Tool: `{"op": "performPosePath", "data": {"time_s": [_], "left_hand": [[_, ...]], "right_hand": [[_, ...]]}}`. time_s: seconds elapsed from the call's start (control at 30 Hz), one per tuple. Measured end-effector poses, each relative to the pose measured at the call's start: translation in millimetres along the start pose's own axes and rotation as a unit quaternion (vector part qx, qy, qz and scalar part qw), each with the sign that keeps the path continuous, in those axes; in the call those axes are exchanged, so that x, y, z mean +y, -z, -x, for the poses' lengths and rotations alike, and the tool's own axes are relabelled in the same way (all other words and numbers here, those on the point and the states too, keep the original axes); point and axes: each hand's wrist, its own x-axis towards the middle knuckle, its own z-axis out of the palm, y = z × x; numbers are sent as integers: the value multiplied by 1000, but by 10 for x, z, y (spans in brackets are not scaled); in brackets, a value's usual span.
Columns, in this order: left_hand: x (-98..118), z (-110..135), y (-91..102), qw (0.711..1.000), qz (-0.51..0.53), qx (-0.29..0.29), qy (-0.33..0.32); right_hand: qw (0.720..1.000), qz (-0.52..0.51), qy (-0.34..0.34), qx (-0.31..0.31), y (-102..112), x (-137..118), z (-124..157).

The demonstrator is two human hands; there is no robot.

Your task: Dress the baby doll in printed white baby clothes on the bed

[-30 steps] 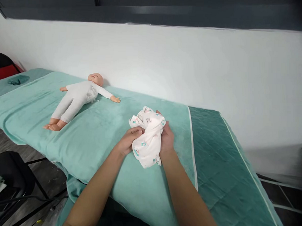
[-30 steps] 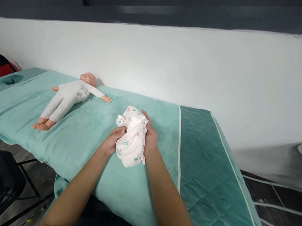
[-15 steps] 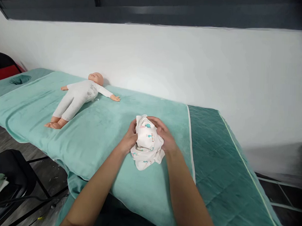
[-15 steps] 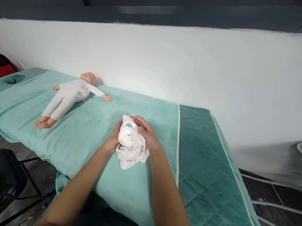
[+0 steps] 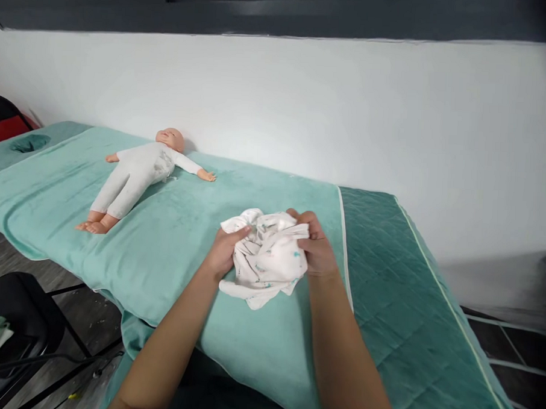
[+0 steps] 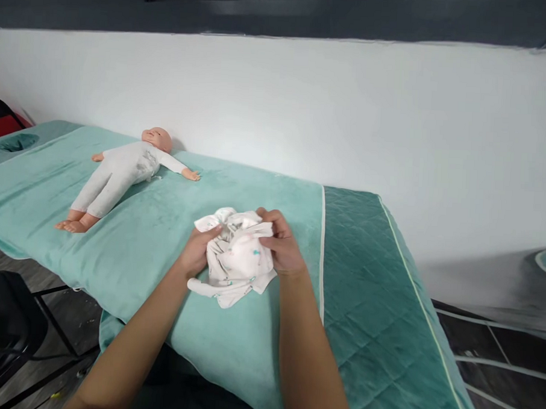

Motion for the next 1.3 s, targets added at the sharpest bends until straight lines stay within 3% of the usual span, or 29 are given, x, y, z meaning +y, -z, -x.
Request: {"op": "performPosePath", "data": {"time_s": [0.13, 0.3, 0.4, 0.53, 0.67, 0.77, 0.87, 0.93, 1.0, 1.1, 1.2, 1.3], "left_hand": [[205, -129, 208, 992, 97, 82, -25], [416, -186, 493, 971, 103, 120, -177], [469, -141, 582, 964, 102, 129, -208], [472, -61, 609, 966, 129, 129, -183], [434, 15, 575, 973, 138, 105, -152], [421, 97, 541, 990, 98, 41, -90], [420, 180, 522, 995, 24, -93, 17], [418, 210, 520, 975, -19, -201, 87], [412, 210, 519, 953, -54, -268, 128], [405, 173, 496, 962, -56, -250, 98], [396, 125, 431, 988, -20, -155, 2], [360, 81, 350, 994, -53, -71, -63]], "right_hand": [[983, 16, 115, 138, 146, -116, -51], [942, 115, 206, 239, 271, -81, -178], [932, 115, 224, 261, 295, -62, -190], [924, 100, 213, 303, 296, -63, -175], [949, 103, 156, 255, 161, 1, -181], [943, 191, 159, 220, 29, 63, -172], [919, 318, 111, 203, -20, 123, -160], [902, 381, 65, 193, -18, 168, -162], [891, 411, 34, 192, -16, 214, -171], [882, 427, 28, 199, -25, 275, -182], [873, 450, 55, 178, -29, 318, -184], [872, 465, 74, 136, -40, 336, -176]]}}
